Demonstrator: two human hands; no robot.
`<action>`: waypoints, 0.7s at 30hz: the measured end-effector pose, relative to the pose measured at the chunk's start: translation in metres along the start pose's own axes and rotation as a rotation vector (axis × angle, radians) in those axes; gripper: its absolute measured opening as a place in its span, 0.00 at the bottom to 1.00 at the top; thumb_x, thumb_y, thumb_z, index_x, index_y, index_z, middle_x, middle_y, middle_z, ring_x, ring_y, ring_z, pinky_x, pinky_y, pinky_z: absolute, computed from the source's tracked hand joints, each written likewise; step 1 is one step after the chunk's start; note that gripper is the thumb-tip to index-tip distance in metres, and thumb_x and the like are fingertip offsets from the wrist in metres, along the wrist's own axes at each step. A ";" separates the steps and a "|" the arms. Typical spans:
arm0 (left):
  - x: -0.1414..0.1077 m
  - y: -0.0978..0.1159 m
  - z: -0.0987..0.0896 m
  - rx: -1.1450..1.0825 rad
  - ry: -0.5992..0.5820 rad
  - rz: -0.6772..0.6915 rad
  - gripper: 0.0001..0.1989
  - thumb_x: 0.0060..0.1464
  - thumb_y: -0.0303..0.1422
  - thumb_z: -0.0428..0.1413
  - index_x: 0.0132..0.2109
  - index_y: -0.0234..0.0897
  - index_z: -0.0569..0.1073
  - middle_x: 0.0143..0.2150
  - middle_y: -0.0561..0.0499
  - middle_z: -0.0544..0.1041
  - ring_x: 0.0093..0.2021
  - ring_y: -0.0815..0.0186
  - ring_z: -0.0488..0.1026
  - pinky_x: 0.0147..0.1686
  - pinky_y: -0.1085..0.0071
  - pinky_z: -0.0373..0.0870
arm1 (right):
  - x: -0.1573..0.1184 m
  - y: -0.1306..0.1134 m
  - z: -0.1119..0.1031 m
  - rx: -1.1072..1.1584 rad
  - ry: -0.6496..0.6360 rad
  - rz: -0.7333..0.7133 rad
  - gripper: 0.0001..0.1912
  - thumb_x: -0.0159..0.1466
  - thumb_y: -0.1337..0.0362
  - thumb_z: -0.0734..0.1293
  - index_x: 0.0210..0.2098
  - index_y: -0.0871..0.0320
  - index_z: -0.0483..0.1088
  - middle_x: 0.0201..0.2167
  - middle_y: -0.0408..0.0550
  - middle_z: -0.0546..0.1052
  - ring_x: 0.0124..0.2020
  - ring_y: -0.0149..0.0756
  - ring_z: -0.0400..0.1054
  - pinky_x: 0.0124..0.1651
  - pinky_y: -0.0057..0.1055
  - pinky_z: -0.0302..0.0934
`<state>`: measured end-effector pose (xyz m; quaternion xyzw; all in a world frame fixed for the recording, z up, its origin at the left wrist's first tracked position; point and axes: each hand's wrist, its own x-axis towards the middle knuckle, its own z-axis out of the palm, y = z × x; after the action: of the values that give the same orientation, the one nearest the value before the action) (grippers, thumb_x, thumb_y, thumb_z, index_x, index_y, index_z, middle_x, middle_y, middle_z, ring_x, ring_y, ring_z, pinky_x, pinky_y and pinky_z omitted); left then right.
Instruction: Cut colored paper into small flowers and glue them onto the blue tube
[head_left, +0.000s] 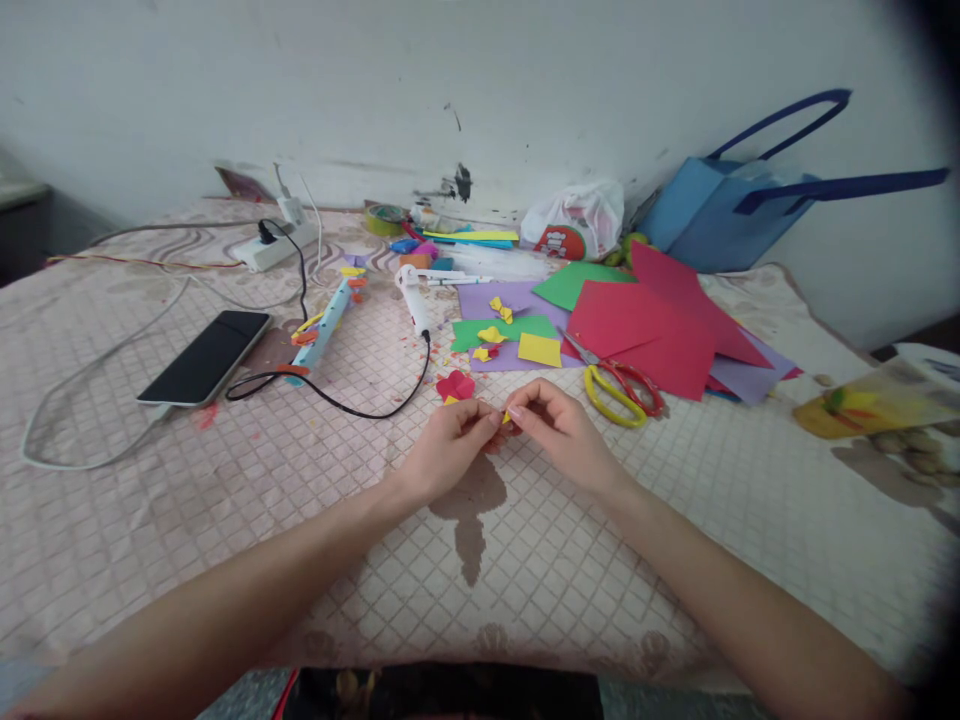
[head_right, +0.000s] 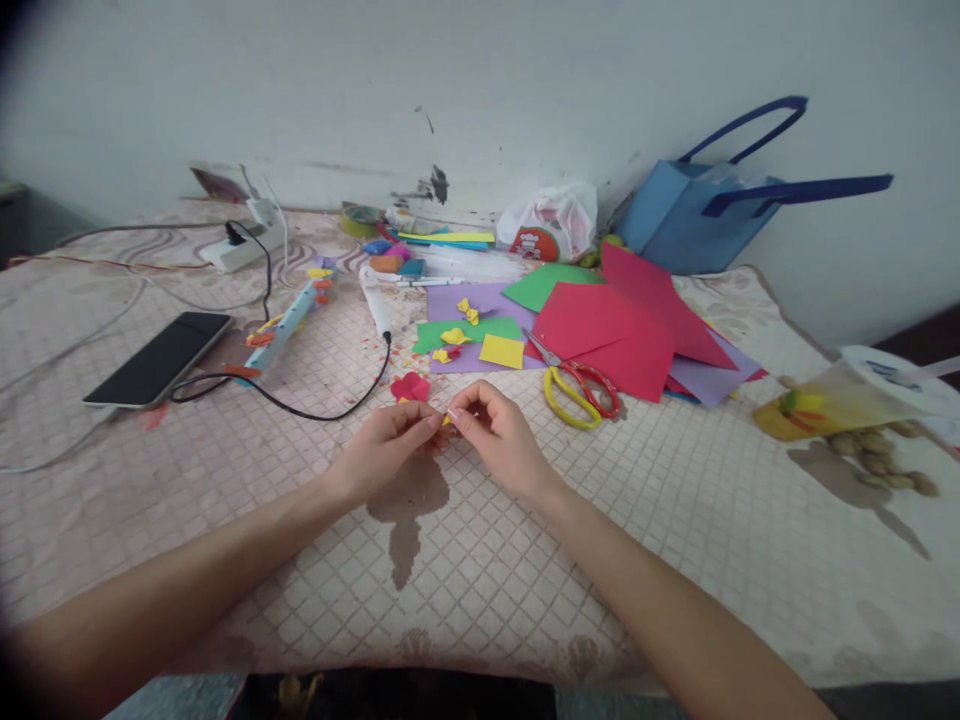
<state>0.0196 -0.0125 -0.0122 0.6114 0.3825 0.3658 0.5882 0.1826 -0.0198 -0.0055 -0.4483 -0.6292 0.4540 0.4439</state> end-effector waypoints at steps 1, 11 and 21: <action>0.000 0.000 0.000 -0.033 0.000 -0.019 0.12 0.56 0.37 0.49 0.31 0.34 0.70 0.27 0.52 0.71 0.28 0.71 0.68 0.32 0.73 0.66 | 0.000 0.000 0.000 0.014 0.001 0.007 0.04 0.61 0.62 0.63 0.32 0.56 0.64 0.30 0.43 0.69 0.30 0.33 0.66 0.35 0.33 0.63; 0.001 -0.001 0.001 -0.110 0.008 -0.072 0.11 0.53 0.38 0.53 0.30 0.34 0.70 0.27 0.52 0.72 0.27 0.71 0.69 0.31 0.73 0.67 | -0.001 -0.001 0.002 0.000 0.016 -0.001 0.03 0.62 0.64 0.62 0.32 0.56 0.64 0.31 0.43 0.69 0.32 0.32 0.65 0.36 0.33 0.63; -0.001 0.000 0.005 -0.017 0.089 -0.071 0.11 0.54 0.37 0.51 0.30 0.34 0.70 0.27 0.51 0.72 0.29 0.70 0.69 0.31 0.73 0.67 | -0.005 0.003 0.010 0.001 0.093 -0.032 0.04 0.62 0.65 0.62 0.31 0.56 0.62 0.32 0.43 0.68 0.33 0.31 0.65 0.37 0.30 0.62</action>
<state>0.0240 -0.0160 -0.0121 0.5756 0.4268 0.3747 0.5883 0.1746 -0.0255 -0.0108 -0.4585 -0.6146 0.4258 0.4803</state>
